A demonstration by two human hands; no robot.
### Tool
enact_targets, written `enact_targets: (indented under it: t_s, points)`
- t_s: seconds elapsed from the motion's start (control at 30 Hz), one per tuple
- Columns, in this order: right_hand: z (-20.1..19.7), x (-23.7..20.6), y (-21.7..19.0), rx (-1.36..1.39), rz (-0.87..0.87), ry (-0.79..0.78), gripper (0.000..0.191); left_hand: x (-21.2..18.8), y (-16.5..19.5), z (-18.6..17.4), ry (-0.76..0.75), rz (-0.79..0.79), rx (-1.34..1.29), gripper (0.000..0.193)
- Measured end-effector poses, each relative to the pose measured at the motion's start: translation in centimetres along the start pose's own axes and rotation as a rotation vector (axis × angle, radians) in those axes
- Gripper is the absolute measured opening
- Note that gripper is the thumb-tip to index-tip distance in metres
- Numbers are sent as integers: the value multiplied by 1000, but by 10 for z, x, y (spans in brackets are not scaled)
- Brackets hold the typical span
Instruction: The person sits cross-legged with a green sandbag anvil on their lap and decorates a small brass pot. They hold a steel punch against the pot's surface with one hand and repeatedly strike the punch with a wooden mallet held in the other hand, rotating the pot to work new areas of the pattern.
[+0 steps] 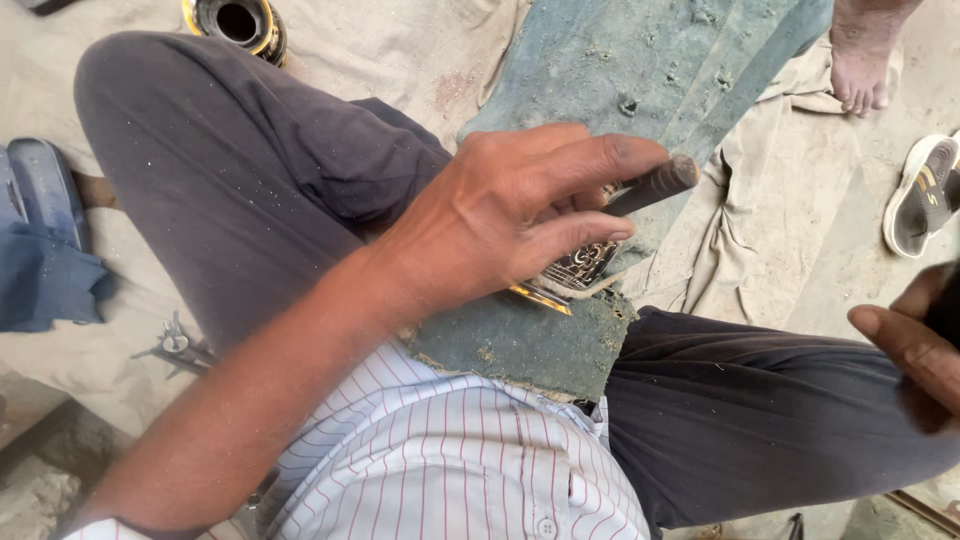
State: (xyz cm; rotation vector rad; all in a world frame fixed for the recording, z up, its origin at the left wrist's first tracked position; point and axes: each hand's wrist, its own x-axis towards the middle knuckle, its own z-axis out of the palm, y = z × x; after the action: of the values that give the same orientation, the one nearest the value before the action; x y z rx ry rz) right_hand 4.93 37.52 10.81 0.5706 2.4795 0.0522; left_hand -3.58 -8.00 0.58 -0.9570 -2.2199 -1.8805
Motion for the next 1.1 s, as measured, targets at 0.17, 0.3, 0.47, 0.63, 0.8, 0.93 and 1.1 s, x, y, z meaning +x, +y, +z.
enact_targets:
  t_s: [0.17,0.3,0.47,0.63,0.8,0.93,1.1]
  points:
    - [14,-2,29,-28,-63,69,39,2,6,4,16,-32,-28,40]
    - [22,10,44,-84,-95,124,38,0,11,5,13,-106,35,43]
    - [21,37,32,-113,-62,143,38,2,14,10,38,-21,118,43]
    - [28,46,43,-124,-36,135,38,-2,16,8,58,-25,90,46]
    - [44,57,74,-121,-34,135,38,-1,16,9,38,-58,71,43]
    - [51,69,82,-114,-30,135,39,2,16,8,53,-35,79,44]
    - [34,46,65,-21,-169,181,40,4,17,9,28,-71,88,44]
